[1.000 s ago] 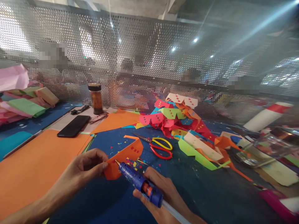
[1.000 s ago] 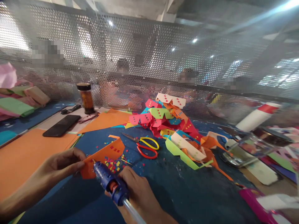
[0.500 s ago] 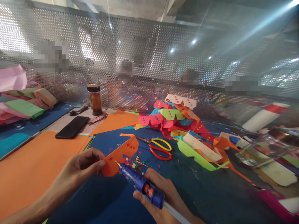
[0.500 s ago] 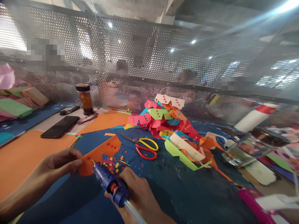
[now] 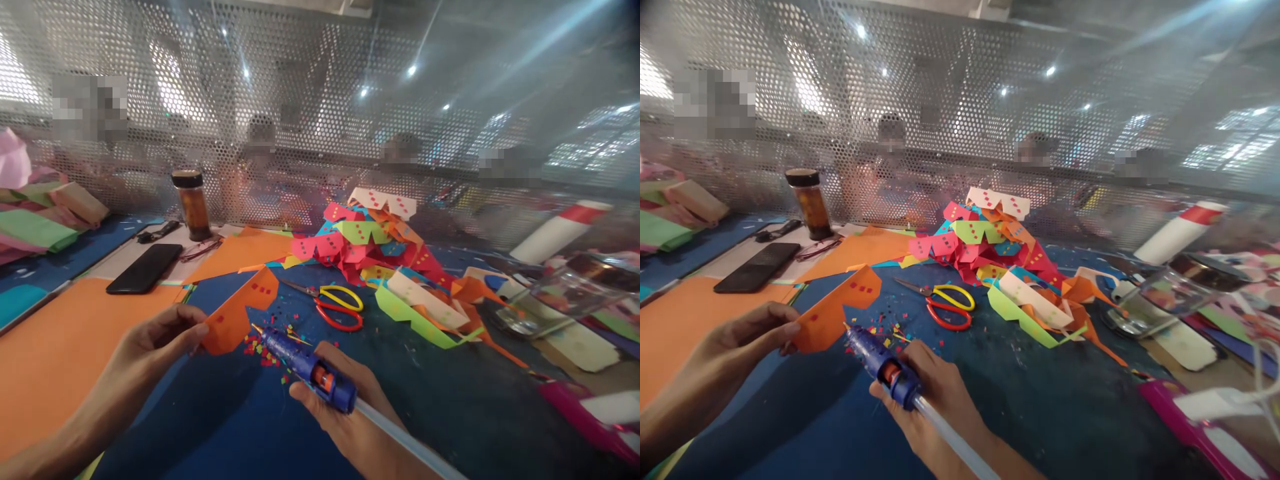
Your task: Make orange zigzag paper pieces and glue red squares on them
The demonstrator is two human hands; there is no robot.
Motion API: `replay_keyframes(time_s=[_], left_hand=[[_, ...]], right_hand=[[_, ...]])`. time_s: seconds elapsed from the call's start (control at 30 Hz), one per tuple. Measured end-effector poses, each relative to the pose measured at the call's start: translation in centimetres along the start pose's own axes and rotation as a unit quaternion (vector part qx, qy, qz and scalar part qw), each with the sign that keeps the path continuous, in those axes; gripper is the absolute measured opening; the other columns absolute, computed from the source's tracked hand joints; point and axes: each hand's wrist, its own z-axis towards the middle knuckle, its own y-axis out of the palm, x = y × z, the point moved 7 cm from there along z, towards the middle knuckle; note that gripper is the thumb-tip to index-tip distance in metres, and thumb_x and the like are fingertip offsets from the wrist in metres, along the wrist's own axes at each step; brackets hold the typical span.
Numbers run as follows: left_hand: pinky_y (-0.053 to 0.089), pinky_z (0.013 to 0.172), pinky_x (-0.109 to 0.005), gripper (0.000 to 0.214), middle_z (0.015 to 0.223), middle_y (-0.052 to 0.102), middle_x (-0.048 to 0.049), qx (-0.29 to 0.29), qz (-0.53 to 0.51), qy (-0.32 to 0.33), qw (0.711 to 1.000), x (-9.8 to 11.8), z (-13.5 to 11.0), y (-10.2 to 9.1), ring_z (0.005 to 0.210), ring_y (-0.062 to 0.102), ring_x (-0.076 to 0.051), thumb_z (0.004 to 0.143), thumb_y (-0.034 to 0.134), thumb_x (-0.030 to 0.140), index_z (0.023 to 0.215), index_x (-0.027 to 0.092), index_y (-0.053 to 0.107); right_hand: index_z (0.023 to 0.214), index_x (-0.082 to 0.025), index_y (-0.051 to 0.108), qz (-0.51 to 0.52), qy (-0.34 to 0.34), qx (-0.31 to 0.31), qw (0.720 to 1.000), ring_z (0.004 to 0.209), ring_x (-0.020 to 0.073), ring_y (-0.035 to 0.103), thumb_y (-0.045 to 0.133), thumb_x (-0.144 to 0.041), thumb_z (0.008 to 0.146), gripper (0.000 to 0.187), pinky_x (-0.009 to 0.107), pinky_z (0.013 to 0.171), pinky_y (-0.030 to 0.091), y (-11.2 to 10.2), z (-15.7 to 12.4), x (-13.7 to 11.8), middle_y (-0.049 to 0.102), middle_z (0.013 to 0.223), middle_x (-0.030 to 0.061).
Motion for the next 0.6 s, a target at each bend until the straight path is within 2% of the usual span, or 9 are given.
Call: replay_keyframes(time_s=[0.1,0.23,0.37,0.6], left_hand=[[0.047,0.064,-0.023,0.03,0.069,0.061,0.002,-0.012,-0.002,0.001,1.0,-0.2,-0.1,0.1,0.069,0.058,-0.016,0.08,0.072,0.054,0.076,0.024,0.069],[0.048,0.064,-0.023,0.028,0.069,0.06,0.0022,-0.022,-0.003,0.003,1.0,-0.3,-0.1,0.3,0.069,0.058,-0.016,0.081,0.072,0.052,0.075,0.024,0.069],[0.048,0.064,-0.023,0.028,0.067,0.06,0.0025,-0.02,-0.009,0.0,1.0,-0.2,-0.1,0.4,0.068,0.058,-0.015,0.079,0.073,0.052,0.074,0.025,0.069],[0.049,0.062,-0.024,0.026,0.066,0.062,0.0024,-0.04,-0.028,-0.005,0.999,0.1,-0.2,1.0,0.066,0.059,-0.015,0.079,0.074,0.05,0.075,0.024,0.069]], right_hand=[[0.077,-0.024,0.046,-0.001,-0.024,-0.012,1.0,0.053,0.0114,0.049,0.06,-0.044,0.094,0.03,0.023,0.05,0.038,0.3,0.1,-0.1,0.05,0.064,-0.0054],[0.076,-0.024,0.043,0.003,-0.011,-0.034,0.999,0.052,0.0113,0.048,0.062,-0.044,0.092,0.032,0.024,0.049,0.035,0.7,0.1,0.2,0.05,0.065,-0.0055],[0.08,-0.023,0.047,-0.007,0.003,-0.049,0.999,0.059,0.0127,0.056,0.061,-0.043,0.094,0.028,0.025,0.055,0.04,1.0,0.0,0.2,0.058,0.073,-0.0031],[0.083,-0.023,0.049,-0.027,-0.019,-0.038,0.999,0.06,0.013,0.058,0.062,-0.045,0.094,0.028,0.025,0.057,0.04,1.3,-0.1,0.1,0.059,0.074,-0.0025]])
